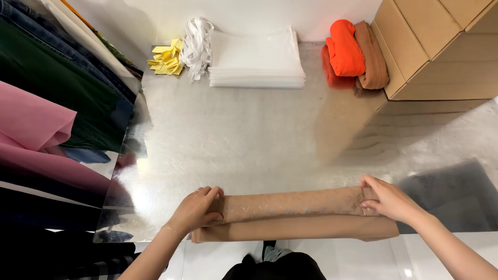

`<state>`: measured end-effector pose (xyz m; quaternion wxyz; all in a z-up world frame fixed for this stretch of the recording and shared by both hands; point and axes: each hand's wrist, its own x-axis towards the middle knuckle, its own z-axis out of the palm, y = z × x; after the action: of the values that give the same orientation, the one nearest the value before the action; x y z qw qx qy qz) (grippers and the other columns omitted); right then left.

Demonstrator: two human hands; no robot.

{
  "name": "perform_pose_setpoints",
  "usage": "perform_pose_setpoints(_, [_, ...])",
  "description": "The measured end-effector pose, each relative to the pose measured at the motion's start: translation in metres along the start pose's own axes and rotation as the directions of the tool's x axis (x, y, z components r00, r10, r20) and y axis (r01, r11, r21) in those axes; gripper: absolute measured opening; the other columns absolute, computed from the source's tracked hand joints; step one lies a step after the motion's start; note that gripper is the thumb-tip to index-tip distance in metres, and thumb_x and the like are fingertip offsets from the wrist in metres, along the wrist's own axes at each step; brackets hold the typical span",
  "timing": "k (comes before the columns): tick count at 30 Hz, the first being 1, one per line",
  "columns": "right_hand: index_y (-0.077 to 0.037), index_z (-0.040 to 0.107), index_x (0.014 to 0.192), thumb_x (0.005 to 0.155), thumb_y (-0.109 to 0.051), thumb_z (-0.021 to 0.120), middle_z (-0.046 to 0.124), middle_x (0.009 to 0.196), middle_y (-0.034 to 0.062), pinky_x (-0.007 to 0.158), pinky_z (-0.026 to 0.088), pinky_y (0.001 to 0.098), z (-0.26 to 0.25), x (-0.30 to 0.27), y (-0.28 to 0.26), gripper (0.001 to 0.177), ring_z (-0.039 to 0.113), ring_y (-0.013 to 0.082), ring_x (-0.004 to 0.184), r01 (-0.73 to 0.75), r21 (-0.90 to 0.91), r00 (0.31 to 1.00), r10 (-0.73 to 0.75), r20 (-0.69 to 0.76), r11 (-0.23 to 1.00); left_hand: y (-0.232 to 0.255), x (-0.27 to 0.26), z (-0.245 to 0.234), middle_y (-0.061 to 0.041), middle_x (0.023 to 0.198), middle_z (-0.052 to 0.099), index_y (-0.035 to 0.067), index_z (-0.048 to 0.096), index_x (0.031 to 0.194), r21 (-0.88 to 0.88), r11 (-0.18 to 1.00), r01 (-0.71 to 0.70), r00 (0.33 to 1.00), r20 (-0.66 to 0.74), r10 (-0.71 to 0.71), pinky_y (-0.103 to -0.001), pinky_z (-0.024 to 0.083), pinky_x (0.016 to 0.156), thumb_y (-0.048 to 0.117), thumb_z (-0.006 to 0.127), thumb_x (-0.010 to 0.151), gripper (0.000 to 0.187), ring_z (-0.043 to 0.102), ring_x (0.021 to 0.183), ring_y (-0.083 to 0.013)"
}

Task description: Taking t-shirts off hangers and folding them on a table

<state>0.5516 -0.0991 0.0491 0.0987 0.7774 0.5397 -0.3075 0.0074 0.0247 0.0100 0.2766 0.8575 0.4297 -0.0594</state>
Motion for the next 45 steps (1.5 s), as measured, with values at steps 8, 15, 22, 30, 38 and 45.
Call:
perform_pose_setpoints(8, [-0.027, 0.073, 0.121, 0.095, -0.022, 0.063, 0.067, 0.108, -0.0077, 0.098, 0.052, 0.0348, 0.005, 0.053, 0.032, 0.028, 0.064, 0.0166, 0.114, 0.213, -0.192, 0.919, -0.263, -0.294, 0.958, -0.011, 0.024, 0.000, -0.003, 0.103, 0.062, 0.017, 0.061, 0.113, 0.342, 0.924, -0.174, 0.888, -0.350, 0.297, -0.040, 0.047, 0.079, 0.015, 0.063, 0.091, 0.022, 0.056, 0.092, -0.0265])
perform_pose_setpoints(15, [-0.025, 0.078, 0.072, 0.071, -0.050, 0.103, 0.044, 0.164, -0.0136, 0.125, 0.029, 0.0408, 0.012, -0.009, 0.036, 0.035, 0.032, 0.0128, 0.159, 0.186, 0.016, 0.981, -0.185, -0.054, 0.982, 0.006, -0.031, 0.004, -0.004, 0.127, 0.053, 0.024, 0.072, 0.092, -0.068, 0.973, -0.220, 0.971, -0.107, 0.212, -0.045, 0.053, 0.088, 0.053, 0.093, 0.075, 0.040, 0.054, 0.114, -0.0291])
perform_pose_setpoints(22, [-0.040, 0.059, 0.139, 0.085, -0.024, 0.083, 0.062, 0.149, -0.0179, 0.108, 0.051, 0.0292, 0.017, 0.028, 0.008, 0.061, 0.061, 0.0075, 0.135, 0.072, -0.070, 0.995, -0.067, 0.067, 0.995, 0.002, 0.006, 0.010, -0.010, 0.103, 0.072, 0.021, 0.045, 0.141, 0.014, 0.998, -0.059, 0.998, 0.013, 0.058, -0.044, 0.053, 0.082, 0.020, 0.075, 0.087, 0.061, 0.067, 0.098, -0.0331])
perform_pose_setpoints(30, [-0.043, 0.070, 0.115, 0.079, -0.029, 0.086, 0.053, 0.129, -0.0129, 0.111, 0.046, 0.0363, 0.006, 0.038, 0.019, 0.042, 0.053, 0.0159, 0.129, 0.220, -0.318, 0.944, -0.284, -0.171, 0.922, -0.002, 0.014, -0.002, -0.004, 0.112, 0.060, 0.018, 0.065, 0.110, 0.267, 0.935, -0.234, 0.895, -0.317, 0.315, -0.041, 0.044, 0.083, 0.004, 0.062, 0.086, 0.028, 0.053, 0.102, -0.0285])
perform_pose_setpoints(38, [-0.035, 0.055, 0.118, 0.087, -0.037, 0.083, 0.067, 0.136, -0.0182, 0.100, 0.048, 0.0271, 0.004, -0.001, -0.009, 0.041, 0.065, 0.0087, 0.120, 0.089, 0.018, 0.996, -0.089, 0.016, 0.996, 0.022, -0.013, -0.005, 0.003, 0.123, 0.060, 0.024, 0.060, 0.105, -0.165, 0.986, -0.016, 1.000, -0.005, 0.015, -0.038, 0.054, 0.079, 0.039, 0.082, 0.088, 0.032, 0.061, 0.103, -0.0230])
perform_pose_setpoints(45, [-0.035, 0.069, 0.125, 0.094, -0.034, 0.068, 0.072, 0.123, -0.0175, 0.108, 0.050, 0.0375, 0.012, 0.044, -0.002, 0.031, 0.065, 0.0121, 0.123, 0.160, -0.234, 0.969, -0.198, -0.148, 0.959, 0.002, 0.023, 0.019, -0.005, 0.118, 0.068, 0.017, 0.064, 0.125, -0.010, 1.000, -0.014, 1.000, 0.022, 0.014, -0.045, 0.053, 0.083, 0.032, 0.074, 0.086, 0.042, 0.059, 0.106, -0.0312])
